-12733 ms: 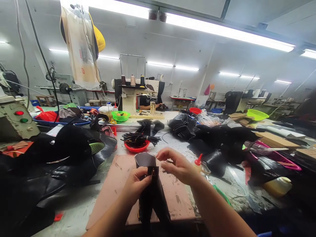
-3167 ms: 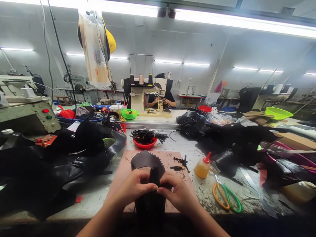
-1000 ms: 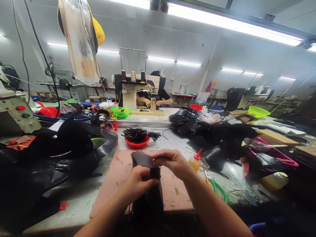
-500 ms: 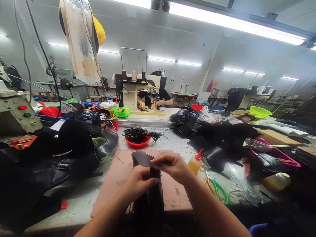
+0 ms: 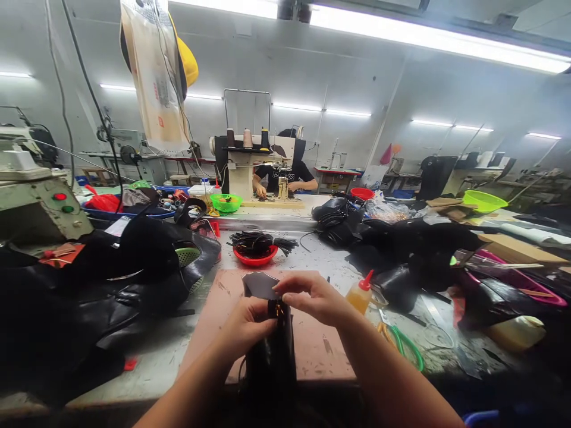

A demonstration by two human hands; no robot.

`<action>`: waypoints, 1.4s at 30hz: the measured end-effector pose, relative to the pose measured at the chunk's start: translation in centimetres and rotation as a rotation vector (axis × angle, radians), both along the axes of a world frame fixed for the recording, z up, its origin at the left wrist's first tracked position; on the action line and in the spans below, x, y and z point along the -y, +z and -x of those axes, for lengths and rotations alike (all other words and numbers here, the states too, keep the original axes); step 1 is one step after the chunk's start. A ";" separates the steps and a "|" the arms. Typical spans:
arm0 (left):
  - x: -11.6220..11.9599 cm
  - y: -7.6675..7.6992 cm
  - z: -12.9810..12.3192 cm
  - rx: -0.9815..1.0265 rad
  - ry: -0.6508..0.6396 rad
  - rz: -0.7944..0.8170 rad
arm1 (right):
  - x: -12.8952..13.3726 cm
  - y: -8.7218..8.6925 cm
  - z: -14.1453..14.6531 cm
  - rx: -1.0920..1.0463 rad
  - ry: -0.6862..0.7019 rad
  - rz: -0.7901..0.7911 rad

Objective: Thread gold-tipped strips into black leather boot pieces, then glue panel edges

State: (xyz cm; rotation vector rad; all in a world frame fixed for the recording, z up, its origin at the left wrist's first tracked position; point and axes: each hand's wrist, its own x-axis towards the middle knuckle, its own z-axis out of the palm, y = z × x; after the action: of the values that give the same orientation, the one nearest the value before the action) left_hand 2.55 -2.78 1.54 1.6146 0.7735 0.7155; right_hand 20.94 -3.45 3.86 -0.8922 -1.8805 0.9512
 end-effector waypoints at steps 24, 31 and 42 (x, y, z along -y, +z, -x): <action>0.5 0.4 -0.2 -0.085 0.075 -0.146 | 1.4 0.6 2.4 0.436 -0.248 -0.376; -0.1 0.8 0.9 -0.219 -0.132 -0.207 | 0.7 1.3 2.2 0.413 -0.154 -0.346; -1.2 0.2 2.3 0.050 -0.183 0.133 | 1.4 -2.2 1.1 0.258 0.178 -0.069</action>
State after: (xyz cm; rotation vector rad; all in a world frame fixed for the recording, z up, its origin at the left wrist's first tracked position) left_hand 0.23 -1.58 1.72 1.5185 0.6150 0.5600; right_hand 19.80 -4.84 1.66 -0.8497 -2.2293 0.9038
